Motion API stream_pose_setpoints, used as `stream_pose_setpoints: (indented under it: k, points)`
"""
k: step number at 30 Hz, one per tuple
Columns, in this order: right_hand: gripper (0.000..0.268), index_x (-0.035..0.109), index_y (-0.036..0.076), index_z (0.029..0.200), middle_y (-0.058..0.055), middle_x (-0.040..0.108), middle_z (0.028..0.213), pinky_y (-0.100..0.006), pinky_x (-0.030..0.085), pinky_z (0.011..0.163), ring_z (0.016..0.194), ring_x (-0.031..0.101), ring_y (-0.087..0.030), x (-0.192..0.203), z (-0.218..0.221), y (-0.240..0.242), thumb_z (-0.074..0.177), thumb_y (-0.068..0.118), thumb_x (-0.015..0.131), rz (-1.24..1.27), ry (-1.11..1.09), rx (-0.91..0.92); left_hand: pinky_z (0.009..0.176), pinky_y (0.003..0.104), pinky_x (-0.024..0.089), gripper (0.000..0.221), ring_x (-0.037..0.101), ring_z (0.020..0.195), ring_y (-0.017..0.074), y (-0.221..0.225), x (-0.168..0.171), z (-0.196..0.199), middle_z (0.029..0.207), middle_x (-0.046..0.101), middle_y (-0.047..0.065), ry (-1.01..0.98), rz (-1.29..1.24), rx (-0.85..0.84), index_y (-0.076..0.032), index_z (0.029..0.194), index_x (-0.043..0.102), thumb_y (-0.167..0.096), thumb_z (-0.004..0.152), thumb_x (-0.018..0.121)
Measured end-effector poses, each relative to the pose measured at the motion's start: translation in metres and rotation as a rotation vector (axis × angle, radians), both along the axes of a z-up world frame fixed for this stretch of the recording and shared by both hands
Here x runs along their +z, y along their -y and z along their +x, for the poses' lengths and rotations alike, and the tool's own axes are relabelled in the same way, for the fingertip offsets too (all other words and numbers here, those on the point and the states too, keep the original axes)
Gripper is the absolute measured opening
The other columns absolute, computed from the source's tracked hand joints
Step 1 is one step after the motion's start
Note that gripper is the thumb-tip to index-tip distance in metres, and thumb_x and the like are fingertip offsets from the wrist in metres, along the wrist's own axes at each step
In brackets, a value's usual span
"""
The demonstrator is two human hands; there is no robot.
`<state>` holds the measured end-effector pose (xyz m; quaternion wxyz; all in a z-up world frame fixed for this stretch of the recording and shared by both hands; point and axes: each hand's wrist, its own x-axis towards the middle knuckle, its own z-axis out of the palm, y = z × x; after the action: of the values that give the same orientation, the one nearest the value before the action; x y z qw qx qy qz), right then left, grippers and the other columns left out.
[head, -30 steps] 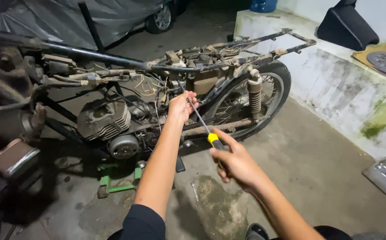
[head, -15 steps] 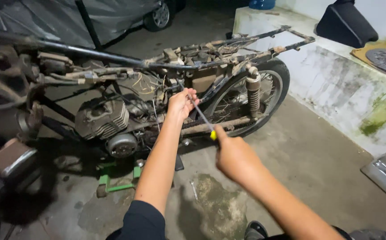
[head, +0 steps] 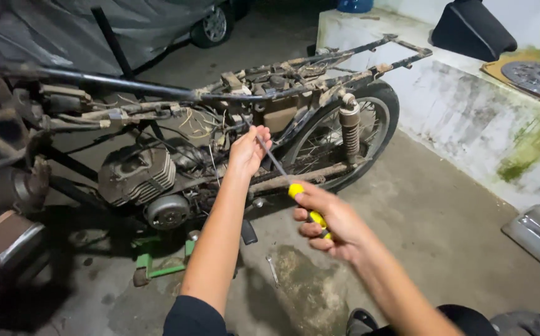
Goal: Inspecting and repairing the electrical wiring harness on a motorcycle frame using a screwdriver and hands
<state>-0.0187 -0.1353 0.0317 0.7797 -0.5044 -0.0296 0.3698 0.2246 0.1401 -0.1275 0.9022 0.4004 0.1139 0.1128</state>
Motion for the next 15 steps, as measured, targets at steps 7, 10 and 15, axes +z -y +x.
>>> stream_pose_setpoints:
  k: [7, 10, 15]
  points:
    - [0.062, 0.048, 0.033, 0.153, -0.022, 0.075, 0.106, -0.049, 0.063, 0.085, 0.1, 0.075, -0.038, 0.023, -0.026, -0.031, 0.092, 0.026, 0.06, -1.366, 1.001, 0.124, 0.087, 0.037, 0.066, 0.032, 0.076, 0.099, 0.0184, 0.009, 0.0, -0.021, 0.118, 0.076, 0.008, 0.136, -0.081, -0.108, -0.011, 0.123, 0.071, -0.033, 0.1, 0.07]
    - [0.072, 0.05, 0.039, 0.151, 0.002, 0.066, 0.143, -0.029, 0.047, 0.103, 0.126, 0.065, -0.023, -0.02, -0.025, -0.032, 0.082, 0.025, 0.066, -1.045, 0.783, -0.041, 0.075, 0.032, 0.062, 0.034, 0.075, 0.09, 0.0211, 0.012, -0.006, -0.029, 0.11, 0.076, 0.012, 0.149, -0.196, -0.059, -0.005, 0.126, 0.068, -0.023, 0.097, 0.067]
    - [0.029, 0.05, -0.001, 0.107, -0.008, 0.055, 0.093, -0.015, 0.022, 0.026, 0.045, 0.037, -0.002, -0.08, -0.014, -0.008, 0.102, 0.028, 0.056, 0.538, -0.481, -0.094, 0.078, 0.033, 0.062, 0.035, 0.074, 0.089, 0.0203, 0.023, 0.006, -0.035, 0.11, 0.076, 0.009, 0.12, -0.284, -0.026, -0.01, 0.126, 0.068, -0.029, 0.096, 0.069]
